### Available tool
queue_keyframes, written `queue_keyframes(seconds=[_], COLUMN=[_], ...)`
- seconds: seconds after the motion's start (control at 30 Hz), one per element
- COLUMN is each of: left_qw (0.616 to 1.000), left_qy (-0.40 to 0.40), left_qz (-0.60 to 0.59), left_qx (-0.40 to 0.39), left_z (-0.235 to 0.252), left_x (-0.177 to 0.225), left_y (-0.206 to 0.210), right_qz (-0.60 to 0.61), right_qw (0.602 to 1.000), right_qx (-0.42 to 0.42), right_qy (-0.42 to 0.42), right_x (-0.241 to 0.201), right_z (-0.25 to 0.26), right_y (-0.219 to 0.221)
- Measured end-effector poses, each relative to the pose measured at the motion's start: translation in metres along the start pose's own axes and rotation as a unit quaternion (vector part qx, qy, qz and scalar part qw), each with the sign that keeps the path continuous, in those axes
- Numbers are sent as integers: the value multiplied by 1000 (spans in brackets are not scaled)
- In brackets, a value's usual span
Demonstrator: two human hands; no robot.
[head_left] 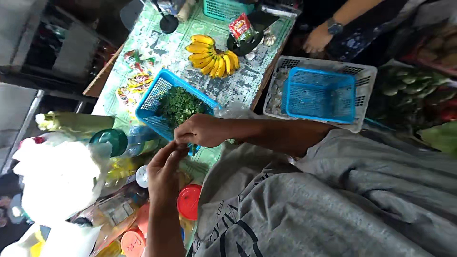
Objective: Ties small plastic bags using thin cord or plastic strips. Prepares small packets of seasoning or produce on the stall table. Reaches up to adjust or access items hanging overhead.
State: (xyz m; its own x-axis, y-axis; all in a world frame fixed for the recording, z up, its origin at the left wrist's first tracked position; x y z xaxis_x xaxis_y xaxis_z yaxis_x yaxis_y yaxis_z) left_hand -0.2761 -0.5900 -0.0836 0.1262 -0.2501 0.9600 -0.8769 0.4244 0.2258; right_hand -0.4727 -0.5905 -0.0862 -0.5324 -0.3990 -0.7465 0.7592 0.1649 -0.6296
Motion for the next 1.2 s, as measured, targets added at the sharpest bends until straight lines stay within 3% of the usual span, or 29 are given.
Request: queue_keyframes(seconds=[0.17,0.43,0.5,0.57,0.67,0.8,0.9,0.97,1.03,1.1,1.2], left_qw=[979,979,994,988,906,847,818,803,816,881,984], left_qy=[-26,-44,11,118,265,364,397,400,360,255,81], left_qz=[-203,-197,-110,102,331,388,416,441,453,397,145], left_qx=[-20,-11,-6,-3,-2,5,19,20,14,-12,-67], left_z=[17,40,42,45,55,72,81,86,89,88,82], left_x=[-15,-22,-18,-13,-17,-22,-18,-11,-3,6,14], left_y=[17,56,59,58,56,57,66,74,82,90,92], right_qz=[68,92,97,86,117,135,153,172,169,155,213], right_qw=[998,996,995,995,989,990,988,985,985,987,975], right_qx=[-8,-4,-18,-49,-80,-39,9,-3,-29,-33,-58], right_qy=[-4,2,10,17,30,22,21,23,23,9,-9], right_x=[8,31,31,32,39,50,54,62,72,80,76], right_z=[-2,-1,-2,-3,-8,-5,-7,-8,-8,-8,-10], right_y=[-15,-38,-44,-48,-42,-41,-49,-59,-72,-85,-93])
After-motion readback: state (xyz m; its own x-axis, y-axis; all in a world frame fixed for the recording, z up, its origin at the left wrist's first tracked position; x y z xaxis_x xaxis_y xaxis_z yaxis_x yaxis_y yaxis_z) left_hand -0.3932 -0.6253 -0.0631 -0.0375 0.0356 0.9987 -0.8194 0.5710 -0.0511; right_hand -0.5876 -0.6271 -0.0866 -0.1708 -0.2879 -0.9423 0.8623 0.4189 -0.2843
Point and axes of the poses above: each hand's wrist, its own z-axis towards the middle knuckle, its own y-axis out of the palm, x = y × z, the point moved 3 cm from there along z, towards the middle knuckle, and after that the axes turned 15 degrees about -z, right-handed, at the moved point
